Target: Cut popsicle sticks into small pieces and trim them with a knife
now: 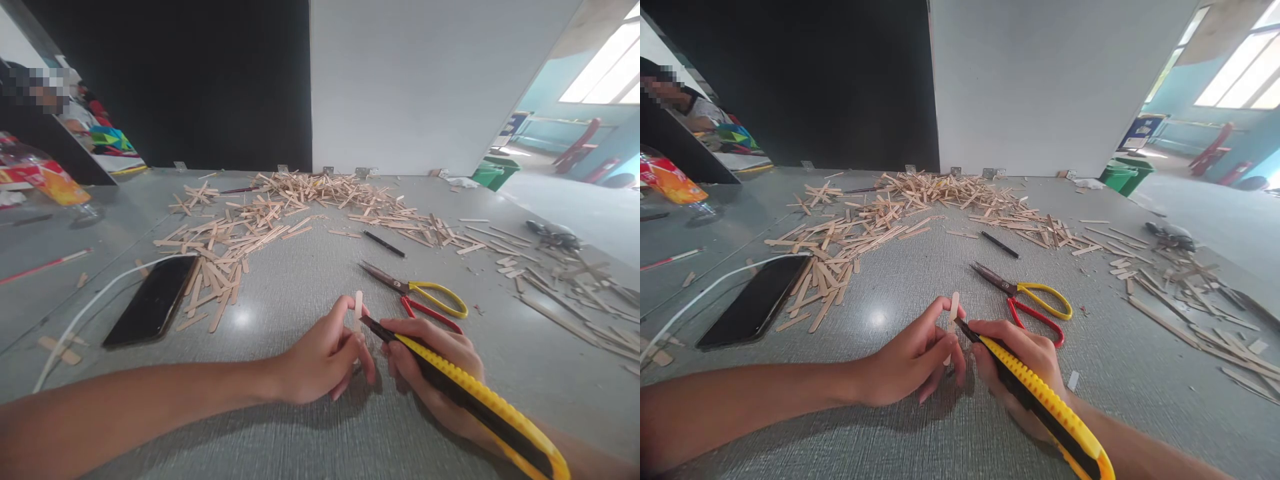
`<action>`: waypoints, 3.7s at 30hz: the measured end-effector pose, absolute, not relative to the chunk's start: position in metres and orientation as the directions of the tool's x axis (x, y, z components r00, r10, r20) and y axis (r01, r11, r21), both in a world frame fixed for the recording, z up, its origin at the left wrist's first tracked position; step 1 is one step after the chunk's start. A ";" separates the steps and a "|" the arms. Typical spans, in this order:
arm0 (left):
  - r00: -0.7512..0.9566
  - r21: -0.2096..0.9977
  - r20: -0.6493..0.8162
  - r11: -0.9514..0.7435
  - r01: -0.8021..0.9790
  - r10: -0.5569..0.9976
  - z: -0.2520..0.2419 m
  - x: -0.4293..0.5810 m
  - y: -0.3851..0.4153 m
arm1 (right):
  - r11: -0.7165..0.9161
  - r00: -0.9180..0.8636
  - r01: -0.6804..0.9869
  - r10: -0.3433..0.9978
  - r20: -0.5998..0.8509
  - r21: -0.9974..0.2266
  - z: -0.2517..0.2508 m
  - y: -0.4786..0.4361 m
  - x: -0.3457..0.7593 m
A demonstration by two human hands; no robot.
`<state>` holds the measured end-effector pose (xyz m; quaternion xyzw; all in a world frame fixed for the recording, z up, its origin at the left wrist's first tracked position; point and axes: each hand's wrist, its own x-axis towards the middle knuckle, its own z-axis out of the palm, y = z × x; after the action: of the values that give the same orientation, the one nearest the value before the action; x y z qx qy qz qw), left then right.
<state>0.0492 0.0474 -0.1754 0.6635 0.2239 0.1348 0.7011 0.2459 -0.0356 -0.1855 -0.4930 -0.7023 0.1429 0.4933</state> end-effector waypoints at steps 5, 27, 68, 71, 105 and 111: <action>0.867 0.990 -0.140 0.079 0.116 0.479 -0.179 0.049 0.049 | 0.473 -0.019 0.554 0.830 0.557 -0.685 -0.187 -0.035 0.245; 0.834 0.983 -0.108 -0.068 0.172 0.541 -0.186 0.049 0.043 | 0.350 0.078 0.447 0.902 0.426 -0.823 -0.180 -0.032 0.235; 0.824 0.980 -0.111 -0.078 0.185 0.556 -0.184 0.049 0.042 | 0.416 0.019 0.513 0.869 0.494 -0.751 -0.179 -0.031 0.233; 0.820 0.978 -0.106 -0.088 0.187 0.563 -0.185 0.049 0.041 | 0.370 0.046 0.478 0.895 0.443 -0.797 -0.178 -0.031 0.230; 0.676 0.982 0.003 -0.128 0.135 0.737 -0.157 0.045 0.048 | 0.520 -0.234 0.705 0.813 0.533 -0.483 -0.172 -0.038 0.242; 0.570 0.929 0.214 -0.345 0.131 0.794 -0.112 0.033 0.068 | 0.640 -0.621 0.766 0.758 0.198 -0.051 -0.153 -0.029 0.253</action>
<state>0.0327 0.0685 -0.1119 0.7443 0.3107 0.3446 0.4804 0.2526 -0.0293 -0.1530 -0.4235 -0.9000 -0.0193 0.1011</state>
